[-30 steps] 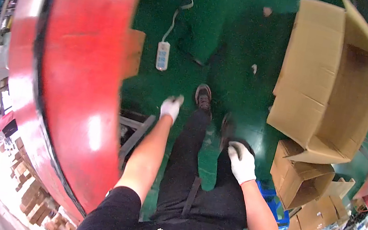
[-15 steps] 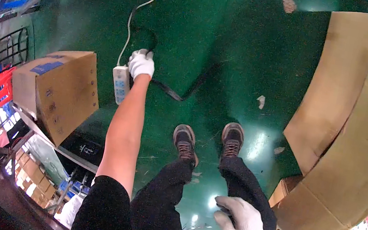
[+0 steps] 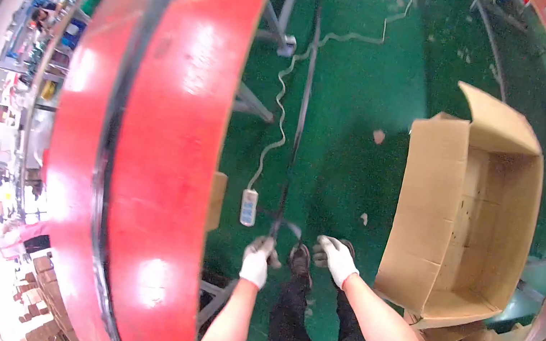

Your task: Sort and arrange thin black metal or plastic strips on a large red workbench in a fabrication facility.

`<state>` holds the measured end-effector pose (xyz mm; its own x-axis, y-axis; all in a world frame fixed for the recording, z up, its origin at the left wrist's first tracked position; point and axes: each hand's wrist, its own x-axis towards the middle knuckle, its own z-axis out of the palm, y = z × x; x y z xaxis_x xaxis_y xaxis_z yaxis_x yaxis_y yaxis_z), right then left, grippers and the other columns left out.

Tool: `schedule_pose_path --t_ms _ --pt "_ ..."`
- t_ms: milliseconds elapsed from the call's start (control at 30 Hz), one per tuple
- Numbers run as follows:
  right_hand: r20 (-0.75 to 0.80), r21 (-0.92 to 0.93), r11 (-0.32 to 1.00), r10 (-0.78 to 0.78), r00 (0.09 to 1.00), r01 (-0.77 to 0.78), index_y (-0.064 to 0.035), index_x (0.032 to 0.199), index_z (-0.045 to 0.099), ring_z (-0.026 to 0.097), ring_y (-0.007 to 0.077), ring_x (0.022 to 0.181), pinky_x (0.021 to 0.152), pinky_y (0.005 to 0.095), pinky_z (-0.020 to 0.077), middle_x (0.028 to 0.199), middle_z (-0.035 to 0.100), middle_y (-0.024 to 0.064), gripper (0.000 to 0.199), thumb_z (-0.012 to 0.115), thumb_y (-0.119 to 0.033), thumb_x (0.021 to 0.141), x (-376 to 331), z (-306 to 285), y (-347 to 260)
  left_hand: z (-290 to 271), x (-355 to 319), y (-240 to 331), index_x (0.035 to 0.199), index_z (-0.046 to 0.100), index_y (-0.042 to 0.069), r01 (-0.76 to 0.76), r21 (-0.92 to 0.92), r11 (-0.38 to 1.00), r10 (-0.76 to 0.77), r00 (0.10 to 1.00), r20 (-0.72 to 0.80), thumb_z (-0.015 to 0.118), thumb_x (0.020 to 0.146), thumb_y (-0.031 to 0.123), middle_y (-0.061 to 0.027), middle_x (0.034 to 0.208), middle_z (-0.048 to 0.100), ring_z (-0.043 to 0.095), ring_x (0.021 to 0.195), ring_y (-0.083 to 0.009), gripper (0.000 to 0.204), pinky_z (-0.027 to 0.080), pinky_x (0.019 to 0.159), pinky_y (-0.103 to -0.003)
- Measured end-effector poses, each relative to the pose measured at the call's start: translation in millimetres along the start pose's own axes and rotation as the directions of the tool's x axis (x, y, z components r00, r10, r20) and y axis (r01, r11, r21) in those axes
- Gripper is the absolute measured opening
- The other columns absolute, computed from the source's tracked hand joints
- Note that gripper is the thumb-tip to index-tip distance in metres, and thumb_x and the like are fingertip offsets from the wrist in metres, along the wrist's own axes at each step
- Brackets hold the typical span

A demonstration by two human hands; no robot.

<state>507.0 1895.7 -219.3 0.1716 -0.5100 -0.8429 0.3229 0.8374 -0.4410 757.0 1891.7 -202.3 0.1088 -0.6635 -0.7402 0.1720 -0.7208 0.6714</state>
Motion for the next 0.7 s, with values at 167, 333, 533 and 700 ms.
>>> schedule_pose_path --t_ms 167,333,533,700 --pt "0.201 0.170 0.980 0.064 0.977 -0.099 0.0007 0.153 0.048 0.067 0.0329 0.117 0.105 0.0506 0.0530 0.143 0.063 0.0211 0.081 0.061 -0.064 0.106 -53.7 81.0 -39.2 -8.6 -156.0 43.4 0.114 0.065 0.007 0.077 -0.158 0.984 -0.050 0.985 0.166 0.071 0.107 0.025 -0.0018 0.078 0.064 0.061 0.066 -0.0135 0.021 0.057 0.061 -0.032" --pt "0.300 0.425 0.891 0.029 0.953 -0.160 -0.0088 0.111 0.063 0.071 0.0287 0.084 0.075 0.0440 0.0603 0.096 0.072 0.0114 0.035 0.066 -0.043 0.108 -141.4 149.3 -25.5 -45.9 -305.3 64.7 0.120 0.066 0.001 0.030 -0.079 0.996 -0.013 0.977 0.213 0.068 0.109 0.025 -0.0030 0.080 0.065 0.061 0.069 -0.0133 0.026 0.057 0.066 -0.031" --pt "0.267 0.505 0.863 -0.166 0.949 0.008 -0.0163 0.107 0.067 0.057 0.0130 0.064 0.057 0.0303 0.0476 0.083 0.063 -0.0023 0.022 0.059 -0.036 0.113 -312.3 220.9 12.9 -174.3 -479.0 31.0 0.126 0.068 -0.001 -0.017 -0.105 0.994 0.034 0.987 0.160 0.073 0.107 0.027 -0.0030 0.083 0.068 0.064 0.072 -0.0110 0.035 0.059 0.070 -0.031" --pt "0.195 0.392 0.901 -0.279 0.940 0.186 -0.0185 0.105 0.066 0.043 0.0088 0.050 0.045 0.0267 0.0345 0.074 0.058 -0.0050 0.025 0.058 -0.040 0.113 -369.7 281.7 81.3 -291.1 -604.8 -37.5 0.116 0.070 0.000 -0.048 0.054 0.997 0.041 0.993 0.115 0.072 0.105 0.027 -0.0005 0.081 0.065 0.063 0.072 -0.0116 0.029 0.058 0.069 -0.031"
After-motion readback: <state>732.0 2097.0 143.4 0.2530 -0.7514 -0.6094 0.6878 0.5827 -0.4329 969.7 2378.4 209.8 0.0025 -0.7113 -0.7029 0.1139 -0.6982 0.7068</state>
